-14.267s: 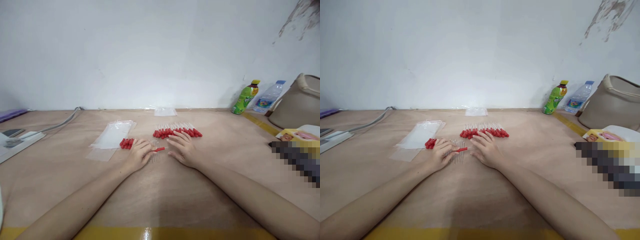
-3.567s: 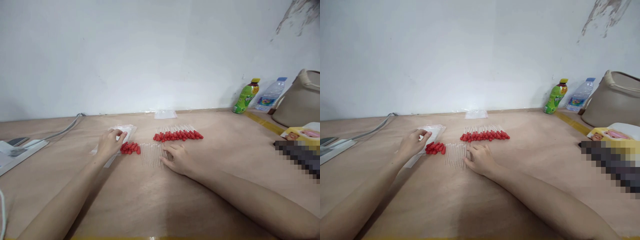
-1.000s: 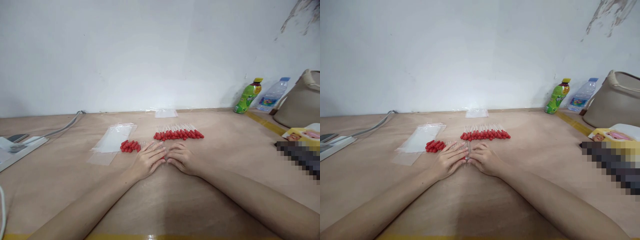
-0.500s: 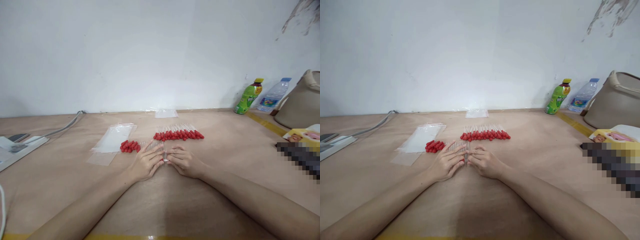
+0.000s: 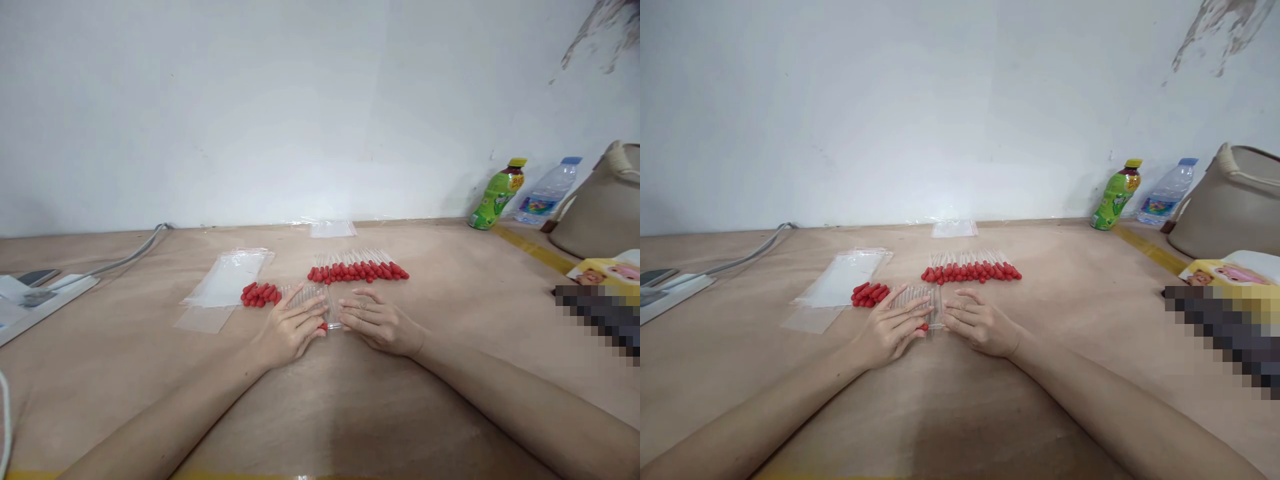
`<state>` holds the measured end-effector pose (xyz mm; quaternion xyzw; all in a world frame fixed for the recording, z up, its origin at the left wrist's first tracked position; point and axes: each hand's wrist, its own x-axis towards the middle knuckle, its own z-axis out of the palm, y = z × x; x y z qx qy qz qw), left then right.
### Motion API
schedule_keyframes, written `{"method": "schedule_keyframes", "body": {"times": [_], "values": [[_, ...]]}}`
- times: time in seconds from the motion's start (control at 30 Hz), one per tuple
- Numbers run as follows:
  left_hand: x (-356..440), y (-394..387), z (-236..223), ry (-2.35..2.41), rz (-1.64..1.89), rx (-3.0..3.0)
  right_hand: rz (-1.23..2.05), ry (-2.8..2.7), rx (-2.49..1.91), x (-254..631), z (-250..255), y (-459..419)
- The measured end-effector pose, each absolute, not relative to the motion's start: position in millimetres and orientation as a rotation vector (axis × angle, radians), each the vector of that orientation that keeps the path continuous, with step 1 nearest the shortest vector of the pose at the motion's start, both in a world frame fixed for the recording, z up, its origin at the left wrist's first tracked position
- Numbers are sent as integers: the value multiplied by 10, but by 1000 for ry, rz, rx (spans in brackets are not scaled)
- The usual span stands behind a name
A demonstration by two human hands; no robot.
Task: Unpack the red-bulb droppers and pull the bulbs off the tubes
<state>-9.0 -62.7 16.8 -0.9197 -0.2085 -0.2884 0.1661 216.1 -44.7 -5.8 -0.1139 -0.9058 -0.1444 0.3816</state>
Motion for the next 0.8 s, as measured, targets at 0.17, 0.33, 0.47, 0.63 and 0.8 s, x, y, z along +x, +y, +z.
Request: {"method": "schedule_keyframes", "body": {"times": [0.17,0.33,0.47,0.63,0.8], "values": [[-295,-615,209,-736,-888,-2514,-341,-2221,-444,2320,-64,-416],[-659,-419,389,-1268,-1055,-2259,-301,-2127,-924,2370,-58,-381],[-894,-192,588,-1746,-1026,-2155,-139,-2109,-1153,2203,-63,-407],[-1123,17,639,-2162,-767,-2262,-2,-2116,-1371,1987,-6,-463],[-1188,87,470,-2291,-833,-2281,14,-2117,-1502,1810,58,-503]]}}
